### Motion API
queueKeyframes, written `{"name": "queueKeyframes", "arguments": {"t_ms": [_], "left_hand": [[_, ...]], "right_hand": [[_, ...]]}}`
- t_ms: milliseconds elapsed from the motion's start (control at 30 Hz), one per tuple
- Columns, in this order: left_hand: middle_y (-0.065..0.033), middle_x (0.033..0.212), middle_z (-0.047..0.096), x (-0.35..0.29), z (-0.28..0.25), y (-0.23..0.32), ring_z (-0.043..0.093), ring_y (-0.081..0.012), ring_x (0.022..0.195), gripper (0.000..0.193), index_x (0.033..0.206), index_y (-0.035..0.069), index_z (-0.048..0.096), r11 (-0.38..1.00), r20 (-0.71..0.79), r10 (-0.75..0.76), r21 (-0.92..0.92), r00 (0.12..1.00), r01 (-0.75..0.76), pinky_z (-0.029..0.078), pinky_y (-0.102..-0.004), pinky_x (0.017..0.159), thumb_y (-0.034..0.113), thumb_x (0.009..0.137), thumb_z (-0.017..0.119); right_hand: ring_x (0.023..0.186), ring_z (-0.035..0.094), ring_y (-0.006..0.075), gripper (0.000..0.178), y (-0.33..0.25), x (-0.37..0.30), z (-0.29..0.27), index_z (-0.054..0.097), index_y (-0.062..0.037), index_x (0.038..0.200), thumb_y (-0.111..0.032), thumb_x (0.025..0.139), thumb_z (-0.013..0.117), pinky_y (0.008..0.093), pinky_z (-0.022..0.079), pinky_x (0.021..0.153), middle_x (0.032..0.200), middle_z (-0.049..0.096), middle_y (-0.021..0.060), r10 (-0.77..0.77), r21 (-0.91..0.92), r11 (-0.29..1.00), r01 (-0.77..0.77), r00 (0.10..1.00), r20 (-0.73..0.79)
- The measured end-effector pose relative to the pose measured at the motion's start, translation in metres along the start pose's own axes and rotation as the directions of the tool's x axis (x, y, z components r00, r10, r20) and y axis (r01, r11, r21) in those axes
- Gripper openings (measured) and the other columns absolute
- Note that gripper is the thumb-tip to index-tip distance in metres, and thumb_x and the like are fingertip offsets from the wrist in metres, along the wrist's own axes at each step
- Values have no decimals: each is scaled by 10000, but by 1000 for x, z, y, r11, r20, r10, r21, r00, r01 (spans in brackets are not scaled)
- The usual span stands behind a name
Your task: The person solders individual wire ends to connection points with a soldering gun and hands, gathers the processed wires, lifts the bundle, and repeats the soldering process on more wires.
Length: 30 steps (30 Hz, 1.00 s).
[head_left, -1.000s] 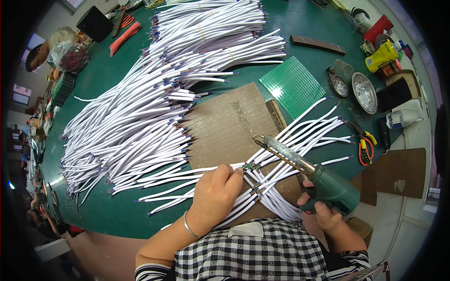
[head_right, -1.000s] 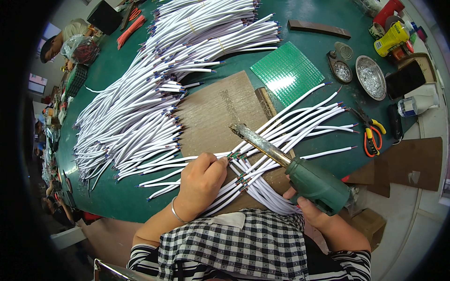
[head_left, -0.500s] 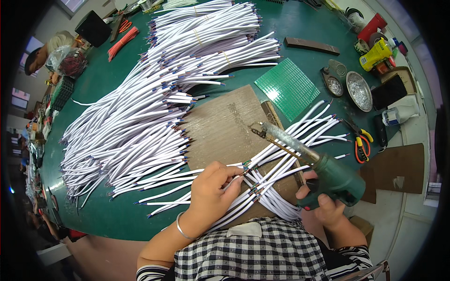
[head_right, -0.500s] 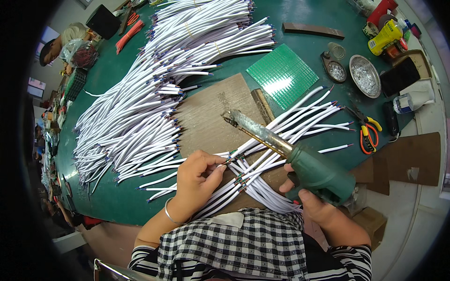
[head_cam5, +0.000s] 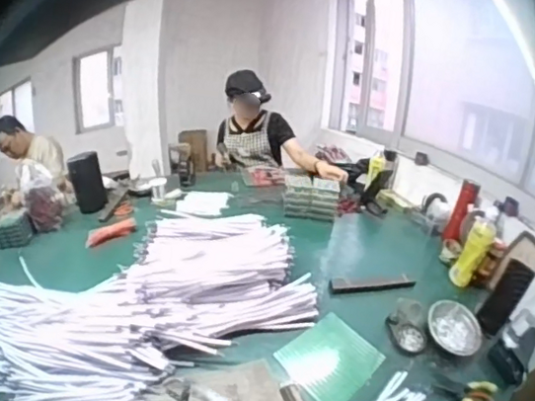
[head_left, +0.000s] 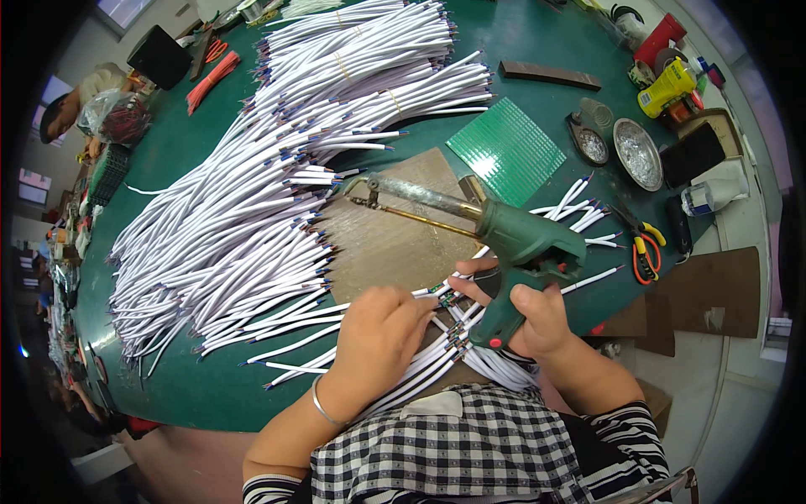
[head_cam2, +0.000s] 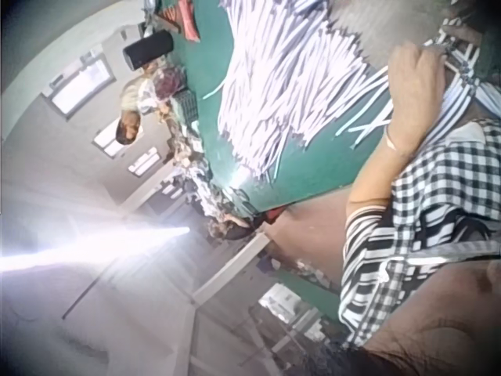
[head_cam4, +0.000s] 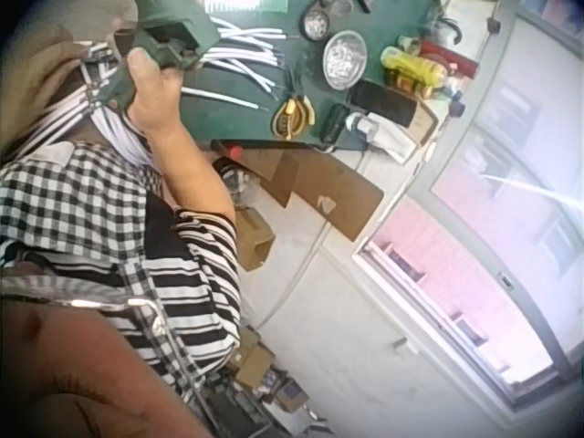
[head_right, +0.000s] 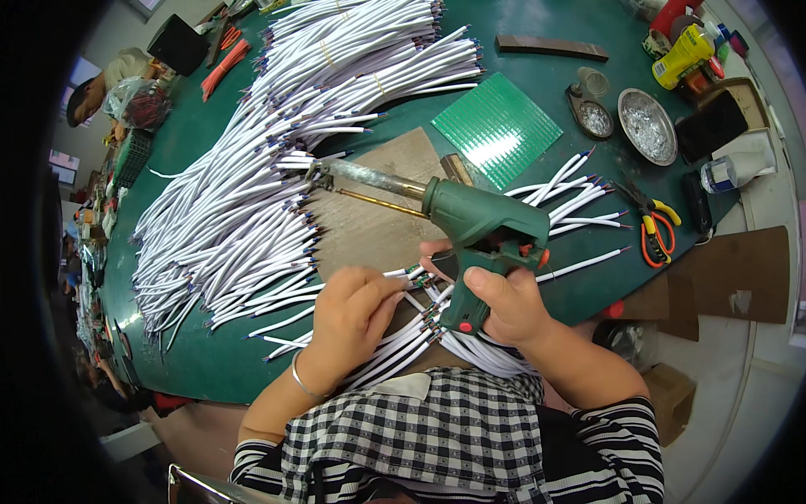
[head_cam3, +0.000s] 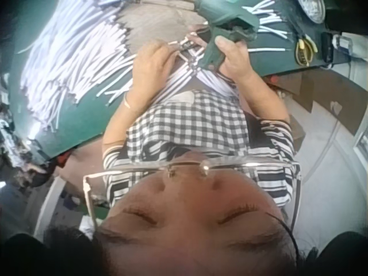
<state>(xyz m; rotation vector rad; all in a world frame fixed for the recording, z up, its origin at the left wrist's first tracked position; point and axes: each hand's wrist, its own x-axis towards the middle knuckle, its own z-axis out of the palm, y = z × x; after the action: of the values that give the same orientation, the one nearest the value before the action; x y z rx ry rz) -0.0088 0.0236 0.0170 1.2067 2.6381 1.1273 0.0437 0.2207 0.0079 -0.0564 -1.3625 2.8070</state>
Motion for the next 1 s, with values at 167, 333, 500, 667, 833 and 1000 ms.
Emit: {"name": "queueKeyframes", "arguments": {"t_ms": [167, 333, 500, 667, 833, 1000], "left_hand": [[-65, 792, 571, 6, 5, -7, 542, -249, 699, 237, 926, 60, 637, 972, 73, 79, 215, 994, -93, 431, -354, 638, 72, 699, 703], [-60, 740, 530, 12, -2, 7, 544, -230, 658, 220, 885, 54, 622, 949, 62, 134, 280, 989, -146, 435, -343, 584, 65, 677, 694], [-83, 764, 545, 27, -10, 3, 558, -254, 621, 189, 883, 62, 615, 962, 2, -4, 272, 1000, 3, 445, -361, 549, 53, 702, 670], [-83, 719, 620, 37, -13, -15, 561, -177, 581, 162, 923, 22, 643, 954, 209, -213, -166, 954, 250, 434, -281, 533, 79, 774, 668], [-7, 704, 614, 31, -4, -18, 507, -77, 596, 136, 876, 10, 644, 830, 265, -363, -344, 894, 439, 405, -239, 532, 118, 807, 693], [-104, 766, 595, 25, 14, -12, 589, -285, 660, 120, 840, 52, 624, 991, -87, -104, 71, 991, 110, 459, -379, 573, 88, 745, 688]], "right_hand": [[1199, 492, 324, 542, 1, -1, -1, 345, 15, 1343, -156, 867, 536, 536, 380, 1036, 1261, 489, 214, -29, 50, 998, 29, 1000, -10], [1204, 482, 307, 558, -5, -6, 11, 350, 33, 1351, -135, 851, 532, 442, 405, 1025, 1266, 491, 222, -79, 148, 985, 84, 996, -38], [1213, 470, 295, 609, -3, -8, 11, 310, -1, 1377, -180, 846, 549, 511, 352, 1042, 1321, 450, 172, -75, 93, 993, 73, 997, 14], [1152, 516, 252, 546, 11, -3, 10, 375, 48, 1327, -119, 819, 488, 406, 371, 1029, 1244, 532, 177, -60, 5, 998, 61, 994, -93], [1142, 521, 247, 537, 9, -5, 13, 385, 45, 1323, -128, 826, 491, 411, 389, 1014, 1224, 541, 172, -74, -83, 994, 67, 994, -75], [1310, 376, 306, 605, 6, 3, 13, 302, -4, 1380, -159, 836, 517, 542, 303, 1088, 1370, 402, 168, -75, -11, 997, 74, 997, -35]]}}
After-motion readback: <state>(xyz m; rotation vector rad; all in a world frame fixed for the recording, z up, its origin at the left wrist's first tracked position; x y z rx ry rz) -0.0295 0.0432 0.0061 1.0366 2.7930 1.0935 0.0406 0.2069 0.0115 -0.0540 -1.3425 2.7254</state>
